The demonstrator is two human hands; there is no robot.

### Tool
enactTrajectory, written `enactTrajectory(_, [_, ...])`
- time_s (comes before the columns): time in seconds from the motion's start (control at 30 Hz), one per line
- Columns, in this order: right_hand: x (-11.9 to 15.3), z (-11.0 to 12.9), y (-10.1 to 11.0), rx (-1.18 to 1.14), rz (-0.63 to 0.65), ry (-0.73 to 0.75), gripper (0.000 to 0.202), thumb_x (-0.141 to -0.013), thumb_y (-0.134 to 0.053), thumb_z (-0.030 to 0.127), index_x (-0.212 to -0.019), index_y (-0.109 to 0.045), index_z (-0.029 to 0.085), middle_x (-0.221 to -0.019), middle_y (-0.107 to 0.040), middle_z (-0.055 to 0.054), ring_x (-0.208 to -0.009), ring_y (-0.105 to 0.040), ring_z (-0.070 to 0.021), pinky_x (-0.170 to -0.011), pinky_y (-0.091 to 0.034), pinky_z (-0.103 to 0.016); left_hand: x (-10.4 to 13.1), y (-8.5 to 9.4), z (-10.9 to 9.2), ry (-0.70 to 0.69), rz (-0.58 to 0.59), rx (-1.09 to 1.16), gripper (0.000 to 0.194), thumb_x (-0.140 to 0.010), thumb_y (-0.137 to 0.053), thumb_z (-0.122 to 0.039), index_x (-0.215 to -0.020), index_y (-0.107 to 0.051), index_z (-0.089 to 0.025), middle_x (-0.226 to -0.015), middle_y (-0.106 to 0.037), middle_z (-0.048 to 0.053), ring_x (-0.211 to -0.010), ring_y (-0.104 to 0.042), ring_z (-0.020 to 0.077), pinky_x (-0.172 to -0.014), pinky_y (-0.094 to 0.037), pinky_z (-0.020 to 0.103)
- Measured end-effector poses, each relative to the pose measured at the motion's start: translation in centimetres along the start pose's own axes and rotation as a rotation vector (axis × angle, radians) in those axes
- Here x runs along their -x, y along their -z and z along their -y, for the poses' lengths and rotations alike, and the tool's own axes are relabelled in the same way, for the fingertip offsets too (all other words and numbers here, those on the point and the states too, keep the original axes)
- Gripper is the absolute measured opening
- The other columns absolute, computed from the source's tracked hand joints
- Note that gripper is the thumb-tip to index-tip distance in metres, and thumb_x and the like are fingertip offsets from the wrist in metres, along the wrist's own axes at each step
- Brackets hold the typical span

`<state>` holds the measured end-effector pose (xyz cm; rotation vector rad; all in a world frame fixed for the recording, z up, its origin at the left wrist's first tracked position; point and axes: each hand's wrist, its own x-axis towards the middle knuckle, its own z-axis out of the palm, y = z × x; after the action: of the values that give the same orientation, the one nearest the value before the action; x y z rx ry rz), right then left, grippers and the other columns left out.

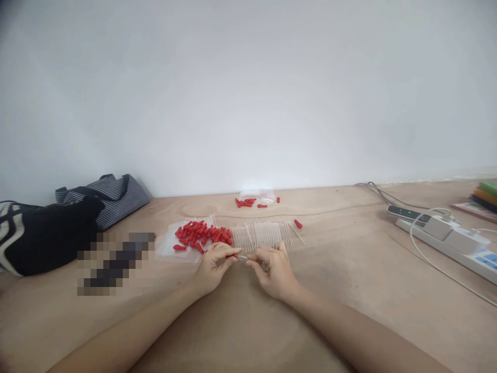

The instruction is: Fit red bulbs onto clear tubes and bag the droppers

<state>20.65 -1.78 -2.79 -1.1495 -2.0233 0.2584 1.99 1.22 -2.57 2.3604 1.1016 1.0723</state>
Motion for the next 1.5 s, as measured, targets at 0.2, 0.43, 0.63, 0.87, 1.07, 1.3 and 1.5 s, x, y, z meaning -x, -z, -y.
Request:
enactTrajectory(0.2, [-0.2, -0.6, 0.2, 0.020, -0.025, 0.054, 0.019, -0.082, -0.049, 0.031, -0.070, -0.058, 0.020, -0.062, -0.059, 0.005, -0.055, -0.047, -0.0074, -0.065, -0.019, -0.027, 0.0, 0.2, 0.0, 0.048, -0.032, 0.071, 0.029, -0.078, -0.056, -0.027, -0.106, -0.059, -0.021, -0.075, -0.068, 0.000, -0.080, -0.056, 0.0172, -0.090, -0.033, 0.039])
enactTrajectory(0.43, [-0.4, -0.9, 0.5, 0.183, -0.134, 0.299, 0.021, -0.083, -0.043, 0.018, -0.073, -0.061, 0.020, -0.059, -0.058, 0.005, -0.050, -0.041, -0.0066, -0.062, -0.016, -0.028, 0.0, 0.0, 0.2, 0.055, -0.018, 0.074, 0.024, -0.074, -0.060, -0.019, -0.098, -0.062, -0.022, -0.075, -0.069, -0.001, -0.076, -0.059, 0.0159, -0.096, -0.026, 0.042])
enactTrajectory(0.63, [-0.3, -1.3, 0.5, 0.306, -0.119, 0.404, 0.024, -0.080, -0.042, 0.011, -0.085, -0.062, 0.022, -0.060, -0.057, 0.004, -0.052, -0.042, -0.0072, -0.060, -0.015, -0.029, 0.2, 0.0, 0.0, -0.019, -0.026, -0.006, 0.023, -0.073, -0.062, -0.021, -0.097, -0.062, -0.021, -0.076, -0.068, 0.000, -0.078, -0.059, 0.0166, -0.093, -0.027, 0.042])
enactTrajectory(0.87, [-0.4, -0.9, 0.9, 0.247, 0.088, 0.234, 0.023, -0.085, -0.039, 0.019, -0.074, -0.060, 0.020, -0.064, -0.060, 0.002, -0.055, -0.046, -0.0078, -0.062, -0.017, -0.027, 0.2, -0.1, -0.4, -0.140, 0.061, -0.120, 0.023, -0.078, -0.056, -0.022, -0.101, -0.057, -0.022, -0.076, -0.069, -0.001, -0.078, -0.058, 0.0159, -0.094, -0.023, 0.042])
enactTrajectory(1.07, [-0.7, -1.3, 0.6, 0.044, 0.240, -0.041, 0.036, -0.088, -0.034, 0.032, -0.063, -0.055, 0.018, -0.057, -0.058, 0.005, -0.054, -0.048, -0.0090, -0.066, -0.024, -0.027, 0.1, 0.1, -1.0, -0.025, 0.100, -0.090, 0.039, -0.075, -0.059, -0.034, -0.111, -0.049, -0.022, -0.080, -0.068, -0.001, -0.086, -0.056, 0.0186, -0.094, -0.021, 0.044])
enactTrajectory(1.3, [-0.6, -1.7, 1.1, -0.072, 0.205, -0.091, 0.023, -0.084, -0.042, 0.033, -0.076, -0.061, 0.022, -0.072, -0.065, 0.004, -0.058, -0.052, -0.0100, -0.076, -0.026, -0.032, -0.3, 0.3, -1.2, 0.102, 0.077, -0.114, 0.012, -0.076, -0.058, -0.030, -0.083, -0.065, -0.025, -0.077, -0.066, -0.001, -0.081, -0.055, 0.0178, -0.090, -0.025, 0.043])
enactTrajectory(1.5, [-0.4, -1.2, 0.5, -0.029, 0.121, -0.053, 0.029, -0.085, -0.040, 0.034, -0.068, -0.058, 0.019, -0.061, -0.062, 0.004, -0.053, -0.048, -0.0089, -0.070, -0.024, -0.030, 0.0, -0.1, -1.2, 0.068, 0.044, -0.112, 0.012, -0.076, -0.057, -0.031, -0.081, -0.067, -0.026, -0.071, -0.065, -0.002, -0.073, -0.055, 0.0152, -0.090, -0.024, 0.044])
